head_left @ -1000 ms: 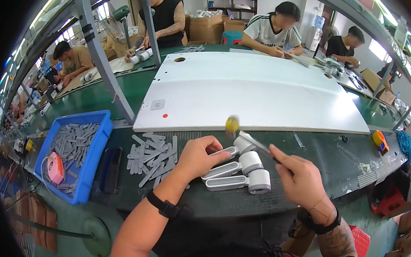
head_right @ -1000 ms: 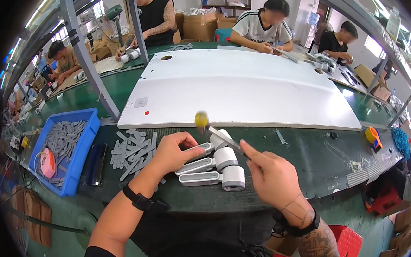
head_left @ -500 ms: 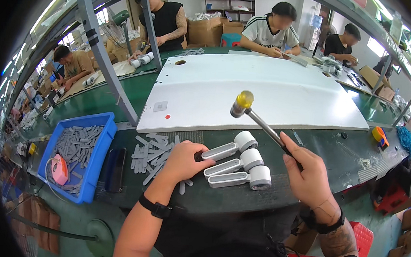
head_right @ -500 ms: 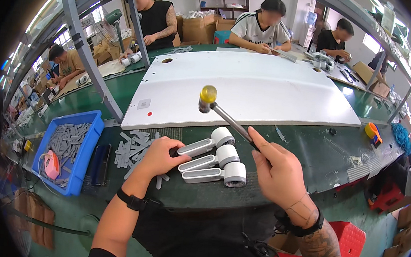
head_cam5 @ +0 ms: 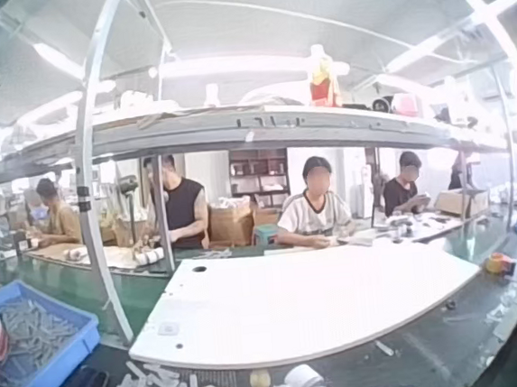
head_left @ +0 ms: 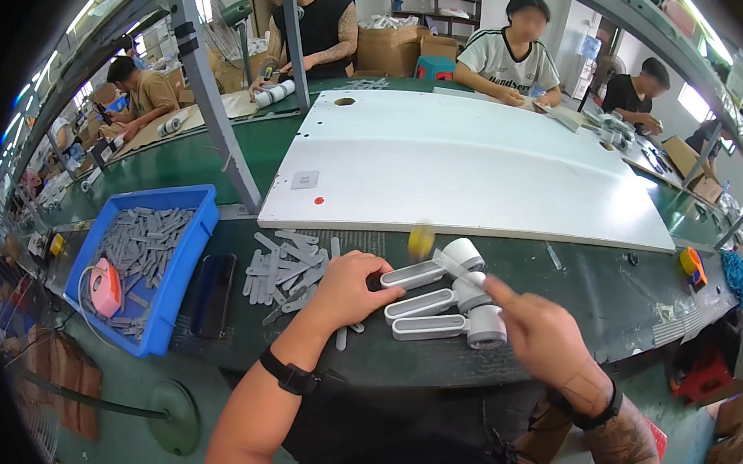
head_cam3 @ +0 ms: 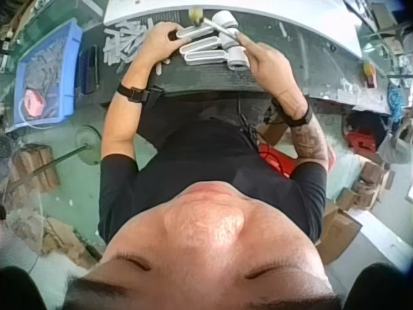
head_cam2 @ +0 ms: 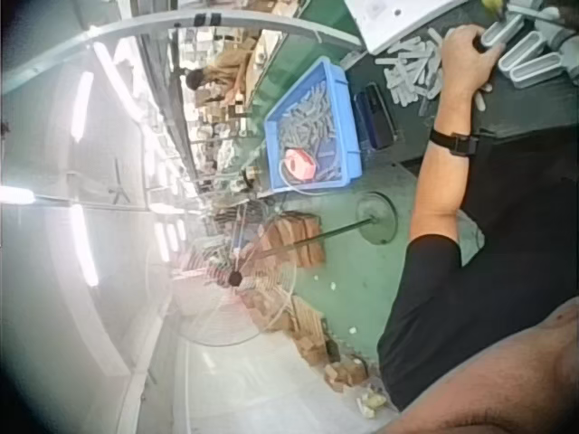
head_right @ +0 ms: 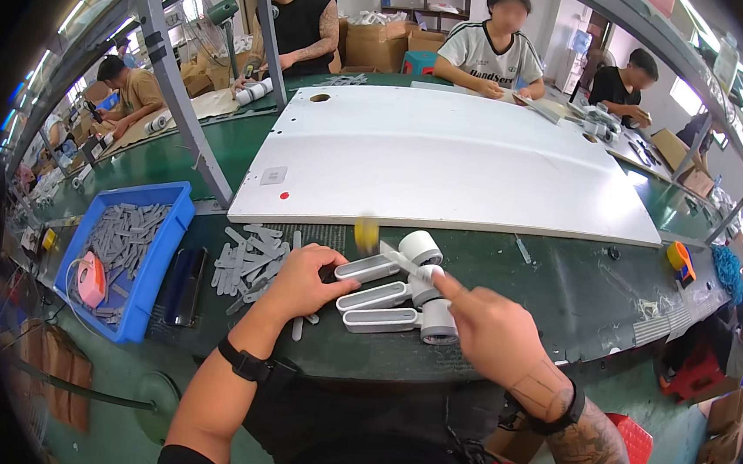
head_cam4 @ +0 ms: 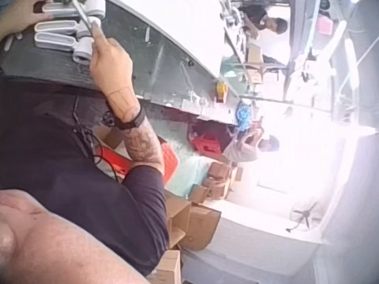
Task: Assembling white plastic components by hammering clips into them on a factory workbench.
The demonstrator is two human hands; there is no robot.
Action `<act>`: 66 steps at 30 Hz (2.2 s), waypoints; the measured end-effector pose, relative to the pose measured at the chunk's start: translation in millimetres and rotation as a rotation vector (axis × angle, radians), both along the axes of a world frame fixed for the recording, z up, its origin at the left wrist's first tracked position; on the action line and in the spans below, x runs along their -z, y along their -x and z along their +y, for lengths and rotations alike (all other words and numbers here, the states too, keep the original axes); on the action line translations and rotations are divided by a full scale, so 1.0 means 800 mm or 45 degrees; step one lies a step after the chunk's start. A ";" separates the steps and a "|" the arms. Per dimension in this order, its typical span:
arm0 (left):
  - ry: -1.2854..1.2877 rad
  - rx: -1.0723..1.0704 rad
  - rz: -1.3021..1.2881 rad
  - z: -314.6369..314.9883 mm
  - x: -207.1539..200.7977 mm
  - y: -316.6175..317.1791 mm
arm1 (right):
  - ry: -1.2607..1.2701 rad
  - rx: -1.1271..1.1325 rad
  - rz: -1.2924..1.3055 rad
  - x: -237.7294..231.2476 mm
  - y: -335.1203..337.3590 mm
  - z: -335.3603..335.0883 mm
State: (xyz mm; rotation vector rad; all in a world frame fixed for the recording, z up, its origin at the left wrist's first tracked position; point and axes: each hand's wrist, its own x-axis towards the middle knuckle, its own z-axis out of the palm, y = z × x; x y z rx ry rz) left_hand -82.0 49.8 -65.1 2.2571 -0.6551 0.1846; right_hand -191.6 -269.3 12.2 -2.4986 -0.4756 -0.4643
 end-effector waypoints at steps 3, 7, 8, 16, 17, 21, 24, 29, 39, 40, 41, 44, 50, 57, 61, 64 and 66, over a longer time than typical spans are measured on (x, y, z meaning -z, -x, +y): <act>0.002 -0.012 0.027 0.003 0.004 -0.002 | 0.382 -0.021 0.152 -0.011 -0.007 -0.005; 0.022 -0.009 0.025 0.002 0.004 -0.003 | -0.032 -0.021 0.066 -0.012 0.001 0.007; -0.001 0.004 -0.001 0.001 0.005 -0.005 | -0.026 -0.025 0.066 0.000 0.000 0.003; -0.037 -0.008 -0.021 0.002 0.008 -0.003 | 0.008 -0.039 0.056 0.006 -0.001 0.002; -0.012 -0.018 0.000 -0.001 0.008 -0.003 | 0.100 -0.054 0.100 0.015 -0.004 -0.007; 0.011 -0.056 0.113 0.002 0.013 0.000 | 0.279 -0.038 0.144 -0.015 -0.004 0.002; -0.042 -0.008 0.052 0.002 0.012 -0.004 | -0.008 -0.049 0.110 -0.026 -0.002 0.027; -0.003 -0.089 0.098 0.003 0.016 -0.009 | 0.307 -0.140 0.223 -0.022 -0.021 0.029; -0.143 -0.070 0.063 0.008 0.011 -0.006 | 0.104 -0.055 0.142 -0.014 -0.010 0.008; -0.126 -0.047 0.056 0.003 -0.002 -0.003 | -0.076 -0.044 0.091 -0.007 -0.001 -0.003; 0.057 -0.060 0.072 0.001 0.000 -0.001 | -0.182 0.002 0.182 -0.008 0.008 -0.015; 0.113 -0.028 -0.011 -0.010 -0.032 0.019 | -0.294 0.137 0.174 0.022 0.029 -0.069; -0.335 0.195 -0.137 -0.019 -0.013 0.055 | -0.249 0.341 -0.140 0.096 0.042 -0.157; -0.189 0.185 -0.197 -0.059 -0.019 0.043 | -0.030 0.755 -0.268 0.124 0.047 -0.226; -0.166 0.157 -0.140 -0.093 -0.065 -0.002 | -0.014 0.816 -0.447 0.119 0.036 -0.216; -0.154 0.090 -0.221 -0.142 -0.072 -0.085 | 0.042 0.883 -0.453 0.117 0.039 -0.214; -0.172 -0.042 -0.142 -0.178 -0.060 -0.159 | 0.079 0.847 -0.377 0.118 0.037 -0.208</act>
